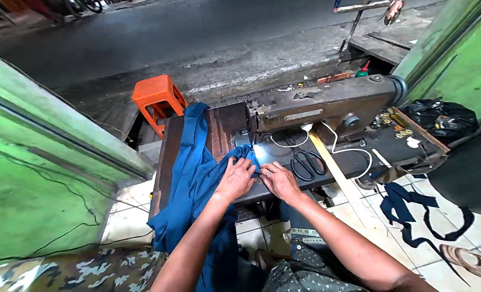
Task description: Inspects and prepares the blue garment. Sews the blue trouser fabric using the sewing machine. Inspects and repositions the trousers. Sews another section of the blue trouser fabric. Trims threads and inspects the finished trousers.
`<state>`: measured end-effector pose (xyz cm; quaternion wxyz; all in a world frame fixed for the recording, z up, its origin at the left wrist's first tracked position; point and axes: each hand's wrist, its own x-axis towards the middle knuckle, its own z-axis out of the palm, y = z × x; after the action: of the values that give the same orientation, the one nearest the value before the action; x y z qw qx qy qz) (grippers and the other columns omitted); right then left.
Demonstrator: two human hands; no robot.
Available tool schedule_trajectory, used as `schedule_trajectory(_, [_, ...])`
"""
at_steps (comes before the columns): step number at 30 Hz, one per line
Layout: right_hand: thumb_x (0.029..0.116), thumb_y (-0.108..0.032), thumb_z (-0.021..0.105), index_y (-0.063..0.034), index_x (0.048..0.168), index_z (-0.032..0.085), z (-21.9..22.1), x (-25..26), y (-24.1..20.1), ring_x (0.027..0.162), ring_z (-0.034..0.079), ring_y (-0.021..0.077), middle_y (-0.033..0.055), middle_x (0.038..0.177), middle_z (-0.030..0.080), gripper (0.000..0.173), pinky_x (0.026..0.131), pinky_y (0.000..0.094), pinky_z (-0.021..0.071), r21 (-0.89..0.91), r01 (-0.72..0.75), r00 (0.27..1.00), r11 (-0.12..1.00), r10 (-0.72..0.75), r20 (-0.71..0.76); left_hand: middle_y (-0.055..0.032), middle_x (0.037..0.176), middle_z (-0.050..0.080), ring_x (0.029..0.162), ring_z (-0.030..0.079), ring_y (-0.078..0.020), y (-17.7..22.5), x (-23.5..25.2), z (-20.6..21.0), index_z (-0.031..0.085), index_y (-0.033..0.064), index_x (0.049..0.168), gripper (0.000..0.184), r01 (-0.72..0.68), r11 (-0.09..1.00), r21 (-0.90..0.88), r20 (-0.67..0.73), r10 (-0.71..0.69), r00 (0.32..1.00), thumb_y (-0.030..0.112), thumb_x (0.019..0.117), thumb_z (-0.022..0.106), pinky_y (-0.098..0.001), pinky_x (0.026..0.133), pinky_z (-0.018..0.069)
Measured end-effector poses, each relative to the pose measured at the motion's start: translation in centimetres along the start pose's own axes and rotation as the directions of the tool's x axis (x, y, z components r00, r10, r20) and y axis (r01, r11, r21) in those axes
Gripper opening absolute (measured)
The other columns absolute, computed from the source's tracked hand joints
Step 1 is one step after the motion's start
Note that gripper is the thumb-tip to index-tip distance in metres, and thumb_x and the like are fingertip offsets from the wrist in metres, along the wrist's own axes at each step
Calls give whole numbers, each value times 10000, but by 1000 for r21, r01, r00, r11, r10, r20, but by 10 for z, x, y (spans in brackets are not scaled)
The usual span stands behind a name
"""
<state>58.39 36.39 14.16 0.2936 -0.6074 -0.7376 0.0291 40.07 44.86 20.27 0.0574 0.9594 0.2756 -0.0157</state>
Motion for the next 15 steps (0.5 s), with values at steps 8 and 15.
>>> schedule_trajectory(8, [1026,-238,576,-87,1067,781,4,2,6,1041,711,259,64,1147,749,258,888,389,591,36,17,995,999,-13,-100,-108,1158,717,1223,632,-295,-6,-7,29,706,81,1191,259,-49,999,17,-215,52,975,68,1027,506,-562,1097,402])
schedule_trajectory(15, [1018,-238,588,-99,1034,781,3,2,5,1028,709,251,56,1117,750,238,866,383,594,16,24,995,1000,-22,-96,-138,1091,702,1159,653,-324,-11,-4,19,703,72,1099,208,-98,989,111,-201,118,972,8,1005,529,-615,1106,377])
